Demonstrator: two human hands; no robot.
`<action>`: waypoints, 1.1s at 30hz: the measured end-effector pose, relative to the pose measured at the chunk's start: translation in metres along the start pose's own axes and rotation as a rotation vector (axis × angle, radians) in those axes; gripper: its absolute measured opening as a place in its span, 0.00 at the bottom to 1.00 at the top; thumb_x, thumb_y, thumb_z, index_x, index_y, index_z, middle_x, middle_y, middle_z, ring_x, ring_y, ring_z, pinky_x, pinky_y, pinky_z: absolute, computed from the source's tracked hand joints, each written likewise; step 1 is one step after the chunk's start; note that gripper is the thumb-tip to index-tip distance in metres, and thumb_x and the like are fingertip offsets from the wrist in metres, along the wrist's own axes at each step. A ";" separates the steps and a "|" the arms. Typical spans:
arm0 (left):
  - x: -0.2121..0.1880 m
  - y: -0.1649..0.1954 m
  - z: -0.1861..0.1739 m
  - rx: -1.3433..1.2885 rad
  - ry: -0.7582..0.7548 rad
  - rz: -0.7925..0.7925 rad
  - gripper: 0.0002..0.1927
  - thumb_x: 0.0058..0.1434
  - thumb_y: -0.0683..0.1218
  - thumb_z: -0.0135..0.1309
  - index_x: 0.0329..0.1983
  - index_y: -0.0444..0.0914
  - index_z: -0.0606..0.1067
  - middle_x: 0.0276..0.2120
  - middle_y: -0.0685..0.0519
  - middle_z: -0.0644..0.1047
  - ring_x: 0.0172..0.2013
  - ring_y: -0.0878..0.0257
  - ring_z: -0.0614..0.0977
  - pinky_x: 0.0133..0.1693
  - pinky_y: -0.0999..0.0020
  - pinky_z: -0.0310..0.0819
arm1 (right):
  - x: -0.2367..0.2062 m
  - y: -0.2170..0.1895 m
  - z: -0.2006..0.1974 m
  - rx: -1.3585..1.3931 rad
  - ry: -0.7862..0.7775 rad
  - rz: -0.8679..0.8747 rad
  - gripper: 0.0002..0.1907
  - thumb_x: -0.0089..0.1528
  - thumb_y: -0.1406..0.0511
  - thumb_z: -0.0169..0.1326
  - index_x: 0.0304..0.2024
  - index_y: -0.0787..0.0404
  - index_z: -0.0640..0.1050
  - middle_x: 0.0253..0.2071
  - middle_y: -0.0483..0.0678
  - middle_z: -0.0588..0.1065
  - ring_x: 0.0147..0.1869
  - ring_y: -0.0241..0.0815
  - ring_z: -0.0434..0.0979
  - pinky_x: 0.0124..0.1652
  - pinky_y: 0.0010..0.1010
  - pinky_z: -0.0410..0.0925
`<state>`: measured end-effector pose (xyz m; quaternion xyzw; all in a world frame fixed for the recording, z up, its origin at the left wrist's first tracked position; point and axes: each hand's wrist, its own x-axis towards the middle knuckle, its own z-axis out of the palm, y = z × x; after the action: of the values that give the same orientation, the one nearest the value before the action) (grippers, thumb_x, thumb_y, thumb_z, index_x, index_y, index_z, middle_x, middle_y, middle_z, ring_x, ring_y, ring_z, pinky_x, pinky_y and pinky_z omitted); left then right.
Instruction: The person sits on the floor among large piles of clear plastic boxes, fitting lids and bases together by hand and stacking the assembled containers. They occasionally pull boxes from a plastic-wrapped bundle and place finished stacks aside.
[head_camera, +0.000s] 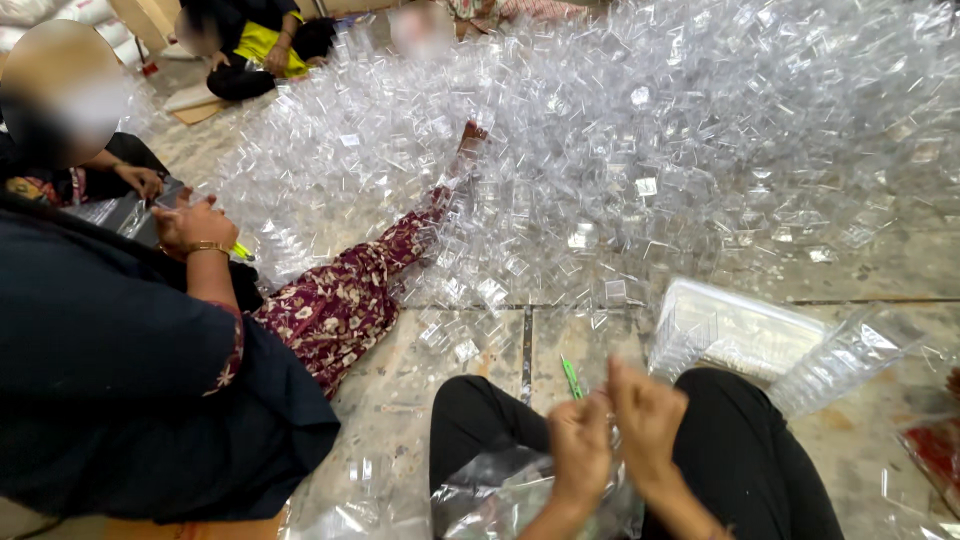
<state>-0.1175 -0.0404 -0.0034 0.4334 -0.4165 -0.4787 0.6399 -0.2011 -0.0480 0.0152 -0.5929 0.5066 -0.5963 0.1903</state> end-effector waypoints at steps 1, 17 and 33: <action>0.011 0.003 -0.006 -0.029 0.011 0.000 0.25 0.70 0.51 0.51 0.16 0.37 0.71 0.15 0.63 0.69 0.19 0.75 0.65 0.21 0.68 0.53 | -0.007 -0.004 0.003 -0.016 -0.025 -0.144 0.20 0.62 0.63 0.56 0.17 0.61 0.70 0.14 0.50 0.62 0.17 0.37 0.60 0.20 0.34 0.56; 0.028 -0.029 -0.025 -0.174 0.093 -0.030 0.29 0.74 0.53 0.52 0.16 0.47 0.57 0.14 0.65 0.59 0.17 0.76 0.55 0.19 0.69 0.42 | -0.009 0.016 0.025 -0.047 -0.057 -0.418 0.13 0.60 0.64 0.57 0.21 0.59 0.75 0.20 0.51 0.72 0.22 0.47 0.70 0.25 0.39 0.62; 0.051 0.027 -0.069 0.253 0.137 0.099 0.29 0.69 0.55 0.54 0.12 0.41 0.66 0.12 0.63 0.66 0.17 0.76 0.62 0.20 0.71 0.51 | 0.020 0.009 0.006 -0.240 -0.153 -0.218 0.16 0.62 0.61 0.59 0.21 0.59 0.77 0.20 0.47 0.74 0.25 0.45 0.75 0.39 0.37 0.69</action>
<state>-0.0352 -0.0749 0.0092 0.5210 -0.4499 -0.3595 0.6300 -0.2039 -0.0708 0.0167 -0.7064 0.4909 -0.5018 0.0904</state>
